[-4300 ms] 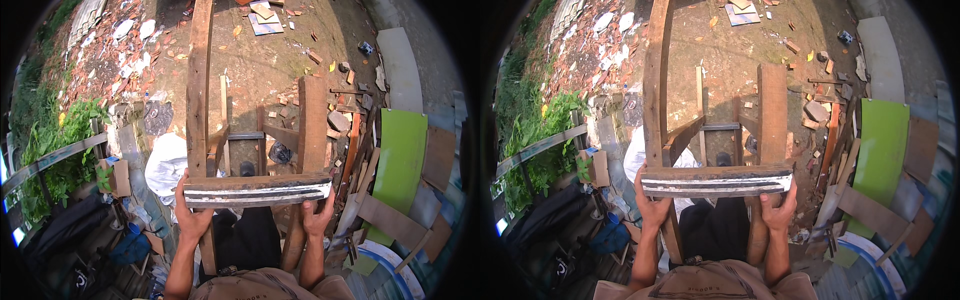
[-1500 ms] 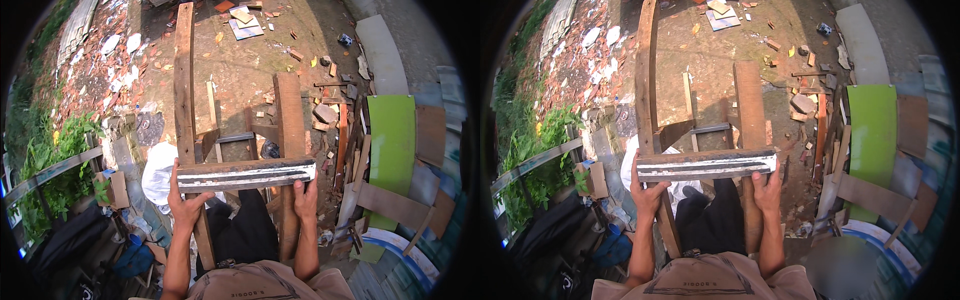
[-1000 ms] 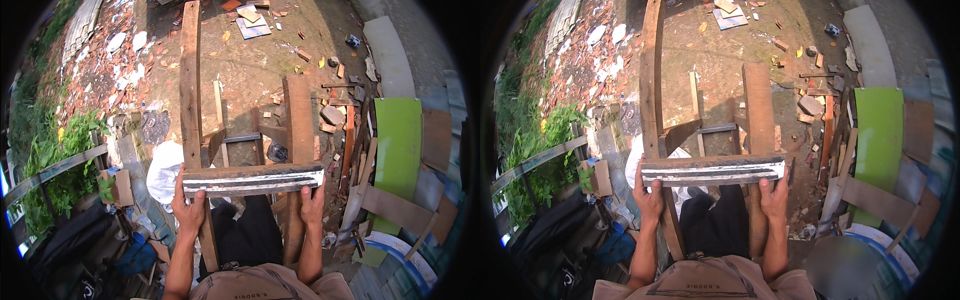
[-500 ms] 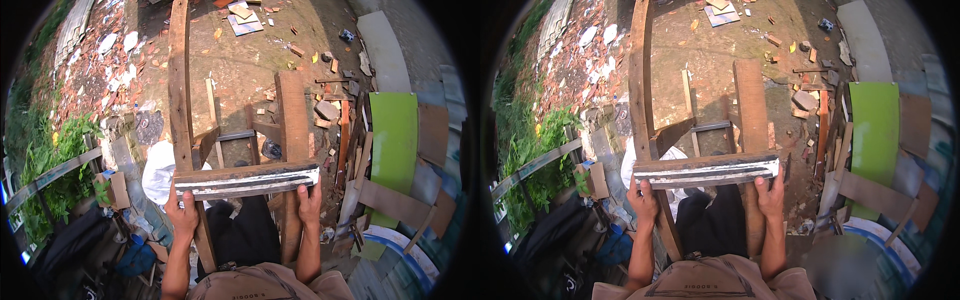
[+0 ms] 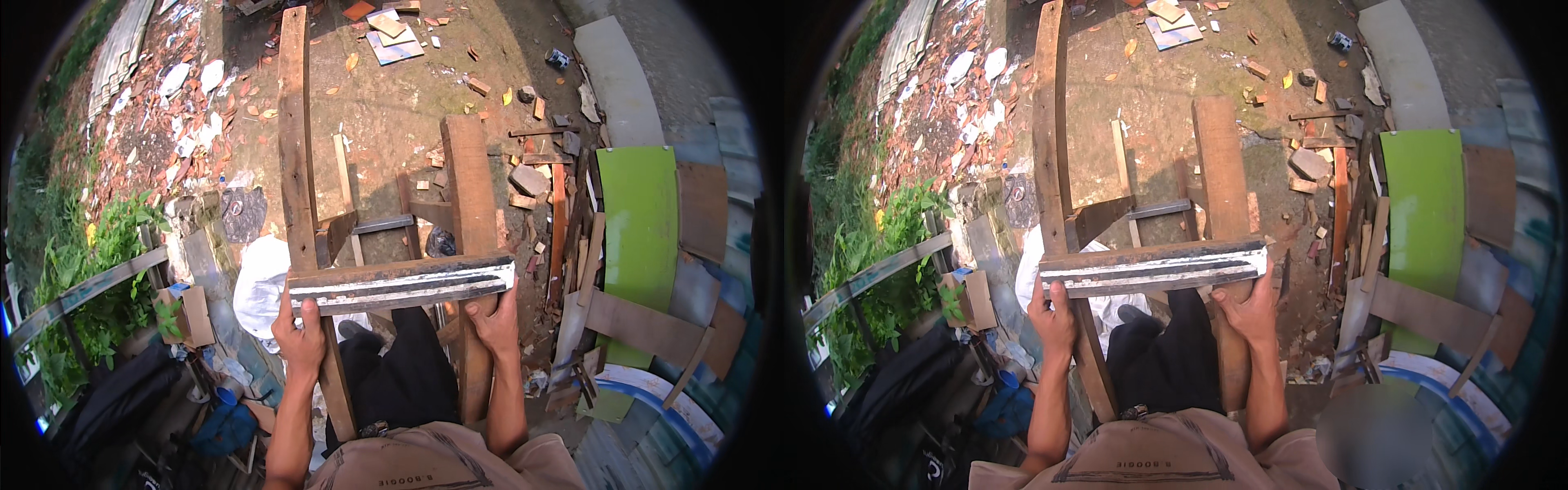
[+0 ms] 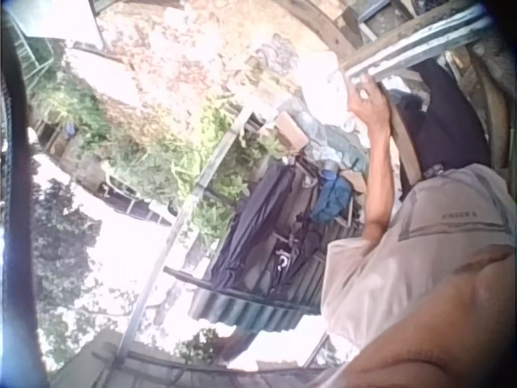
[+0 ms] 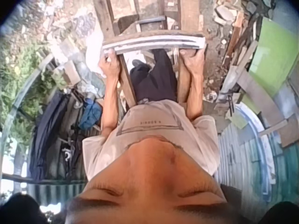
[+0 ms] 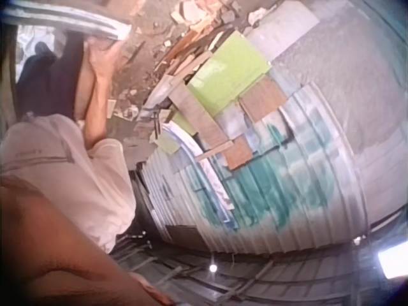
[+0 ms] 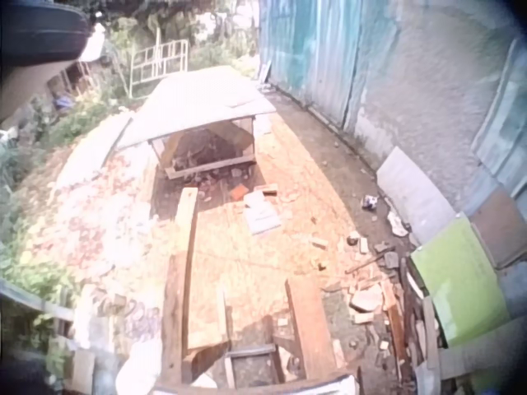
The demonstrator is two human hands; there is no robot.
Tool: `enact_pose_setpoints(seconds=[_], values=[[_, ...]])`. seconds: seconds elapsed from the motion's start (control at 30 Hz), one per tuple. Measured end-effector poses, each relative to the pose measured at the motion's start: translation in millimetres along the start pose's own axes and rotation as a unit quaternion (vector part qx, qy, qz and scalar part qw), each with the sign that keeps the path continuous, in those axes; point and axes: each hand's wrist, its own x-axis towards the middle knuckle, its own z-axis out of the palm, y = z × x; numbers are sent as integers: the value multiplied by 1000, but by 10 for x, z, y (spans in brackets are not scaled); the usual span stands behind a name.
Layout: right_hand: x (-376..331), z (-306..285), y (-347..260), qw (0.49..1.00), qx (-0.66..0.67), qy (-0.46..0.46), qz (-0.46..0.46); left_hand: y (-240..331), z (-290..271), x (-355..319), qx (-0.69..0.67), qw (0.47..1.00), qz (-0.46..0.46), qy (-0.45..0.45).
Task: The person holds a metal sanding block and rubs it along the edges of wooden planks. They then sit on the ground and use a hand saw to cut a small piece of wood.
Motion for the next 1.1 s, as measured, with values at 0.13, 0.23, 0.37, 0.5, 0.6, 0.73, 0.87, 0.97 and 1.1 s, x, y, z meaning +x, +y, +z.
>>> enact_pose_setpoints(seconds=[0.13,0.23,0.37,0.5,0.6,0.73,0.87,0.97,1.1], values=[[38,57,-103,997,-56,28,55,-31,18,1,-6,1000,4,3],[64,64,-117,996,-59,33,56,-12,34,9,-12,1000,-3,8],[64,64,-75,998,-42,44,35,43,49,15,-9,999,9,29],[101,49,-34,998,-38,50,23,72,59,12,1,998,40,48],[118,53,20,998,-39,53,13,65,73,26,3,999,31,44],[117,34,-25,997,-56,60,13,115,65,-7,21,997,52,53],[136,61,10,992,-97,79,-4,29,62,4,60,993,105,12],[109,68,-6,987,-139,83,21,-22,28,19,88,989,116,-16],[128,64,15,989,-128,68,19,-84,32,34,77,993,88,-6]])
